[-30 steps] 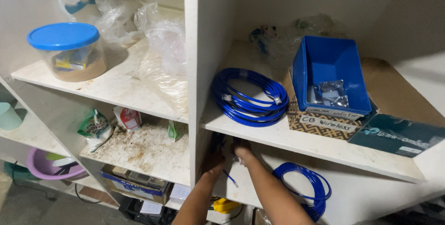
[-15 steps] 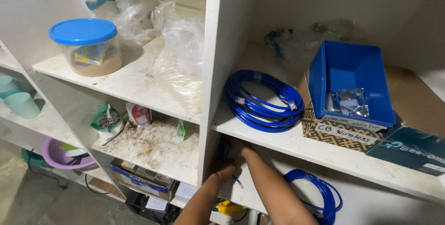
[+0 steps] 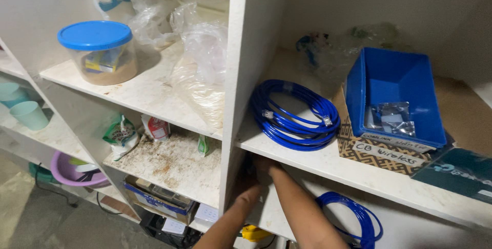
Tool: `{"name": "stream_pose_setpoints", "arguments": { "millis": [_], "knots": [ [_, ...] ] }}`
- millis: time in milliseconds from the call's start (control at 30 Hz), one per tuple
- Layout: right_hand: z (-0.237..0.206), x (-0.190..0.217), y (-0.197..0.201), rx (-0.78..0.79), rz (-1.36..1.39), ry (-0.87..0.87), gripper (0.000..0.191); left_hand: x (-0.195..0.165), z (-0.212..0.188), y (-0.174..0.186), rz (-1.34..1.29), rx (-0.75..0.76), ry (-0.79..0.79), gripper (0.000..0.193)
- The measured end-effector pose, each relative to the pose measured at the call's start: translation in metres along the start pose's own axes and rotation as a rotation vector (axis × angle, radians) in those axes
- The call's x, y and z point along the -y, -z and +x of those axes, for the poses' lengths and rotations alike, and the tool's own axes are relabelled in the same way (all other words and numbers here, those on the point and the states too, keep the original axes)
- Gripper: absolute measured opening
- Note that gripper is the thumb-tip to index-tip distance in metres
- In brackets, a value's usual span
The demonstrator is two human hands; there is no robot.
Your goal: The person picks up coiled blue network cables one at a time from a work table and carries them to a white shelving unit, placing and arranging each coil into a shelf cubby alongside other cable coils. They repeat the carry-and-place cycle for several coils, adjusting the coils on the shelf.
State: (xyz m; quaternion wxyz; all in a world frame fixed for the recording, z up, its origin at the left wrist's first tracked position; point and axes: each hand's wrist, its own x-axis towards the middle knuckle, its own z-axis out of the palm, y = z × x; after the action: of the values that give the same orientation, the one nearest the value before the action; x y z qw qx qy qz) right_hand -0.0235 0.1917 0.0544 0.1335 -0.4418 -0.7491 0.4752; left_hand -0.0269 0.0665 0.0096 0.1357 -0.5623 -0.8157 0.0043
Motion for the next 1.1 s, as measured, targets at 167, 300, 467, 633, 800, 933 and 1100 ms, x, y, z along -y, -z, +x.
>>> {"name": "stream_pose_setpoints", "arguments": {
  "millis": [167,300,467,633,800,933,1100],
  "knots": [
    [0.000,0.004,-0.004,-0.004,-0.006,0.021,0.043,-0.030,-0.019,0.017,-0.448,0.374,0.006,0.034],
    [0.002,0.009,-0.008,-0.004,-0.012,0.035,0.043,-0.029,-0.026,0.036,-0.413,0.416,-0.068,0.046],
    [0.005,0.004,-0.004,0.039,-0.009,-0.006,0.042,-0.018,-0.019,0.019,-0.466,0.384,0.030,0.042],
    [0.005,-0.011,0.003,0.116,0.023,-0.094,0.042,-0.001,0.001,0.006,-0.625,0.163,0.195,0.038],
    [-0.003,-0.029,0.007,0.089,0.003,-0.114,0.041,0.014,0.012,0.017,-0.819,-0.173,0.259,0.036],
    [-0.004,-0.030,0.004,0.018,-0.060,-0.116,0.041,0.018,0.009,0.025,-0.825,-0.304,0.145,0.042],
    [-0.001,-0.017,-0.005,-0.034,-0.134,-0.130,0.041,0.015,0.009,0.016,-0.966,-0.035,0.337,0.039]
  ]
}}
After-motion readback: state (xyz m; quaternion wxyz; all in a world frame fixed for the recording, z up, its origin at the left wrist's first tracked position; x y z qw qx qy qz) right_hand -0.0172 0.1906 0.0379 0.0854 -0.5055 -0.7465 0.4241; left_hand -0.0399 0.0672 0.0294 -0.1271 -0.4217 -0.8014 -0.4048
